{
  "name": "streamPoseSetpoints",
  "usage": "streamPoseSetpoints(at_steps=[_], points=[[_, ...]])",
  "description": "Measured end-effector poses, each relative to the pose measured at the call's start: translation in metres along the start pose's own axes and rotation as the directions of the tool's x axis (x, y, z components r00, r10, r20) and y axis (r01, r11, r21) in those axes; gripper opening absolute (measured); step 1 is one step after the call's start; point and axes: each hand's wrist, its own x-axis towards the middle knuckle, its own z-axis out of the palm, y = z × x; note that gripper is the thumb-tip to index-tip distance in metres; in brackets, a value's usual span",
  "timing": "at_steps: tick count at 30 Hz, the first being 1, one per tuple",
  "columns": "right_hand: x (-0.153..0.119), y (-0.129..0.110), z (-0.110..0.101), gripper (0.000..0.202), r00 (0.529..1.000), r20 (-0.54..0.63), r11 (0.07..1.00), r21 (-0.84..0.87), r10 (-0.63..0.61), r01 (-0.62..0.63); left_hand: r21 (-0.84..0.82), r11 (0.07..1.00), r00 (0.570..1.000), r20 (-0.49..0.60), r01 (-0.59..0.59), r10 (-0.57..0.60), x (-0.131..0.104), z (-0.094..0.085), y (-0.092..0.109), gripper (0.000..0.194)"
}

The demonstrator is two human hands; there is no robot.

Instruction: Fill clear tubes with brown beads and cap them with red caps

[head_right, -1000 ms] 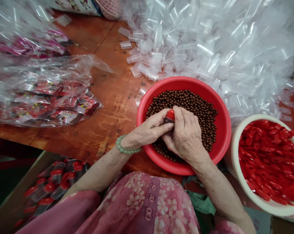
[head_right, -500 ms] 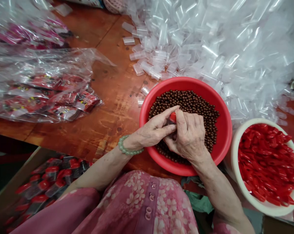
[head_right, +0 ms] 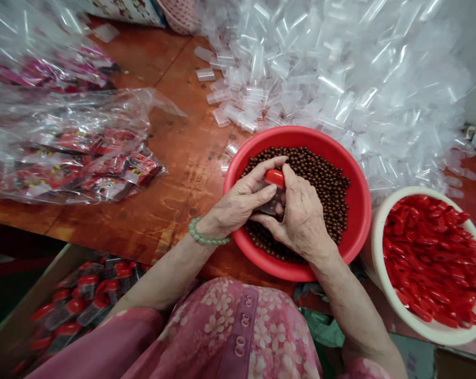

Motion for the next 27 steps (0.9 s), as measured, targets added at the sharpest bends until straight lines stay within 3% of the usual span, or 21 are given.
streamPoseSetpoints(at_steps=[3,7,12,16,21,27], points=[[-0.002,0.001,-0.001,0.075,0.999,-0.019,0.997,0.063,0.037,-0.036,0.017,0.999,0.998,0.049,0.037,-0.038,-0.003,-0.001,0.002,0.067],[-0.005,0.003,-0.005,0.061,0.998,-0.047,0.996,0.08,0.03,-0.026,0.179,0.981,0.993,0.101,-0.082,0.064,-0.01,0.0,0.003,0.088],[-0.01,0.006,-0.008,0.053,0.999,-0.037,0.994,0.109,0.0,0.004,0.38,0.92,0.991,0.124,-0.092,0.048,-0.019,0.004,0.004,0.097],[-0.013,0.009,-0.009,0.058,0.996,-0.074,0.989,0.138,-0.045,0.054,0.535,0.831,0.988,0.092,-0.153,0.122,-0.019,0.006,0.0,0.097],[-0.015,0.012,-0.011,0.064,0.994,-0.087,0.993,0.092,-0.067,0.075,0.627,0.726,0.959,0.162,-0.283,0.234,-0.016,0.006,-0.006,0.098],[-0.017,0.013,-0.013,0.062,0.99,-0.101,0.994,0.036,-0.1,0.104,0.725,0.624,0.955,0.18,-0.292,0.238,-0.019,0.007,-0.009,0.099]])
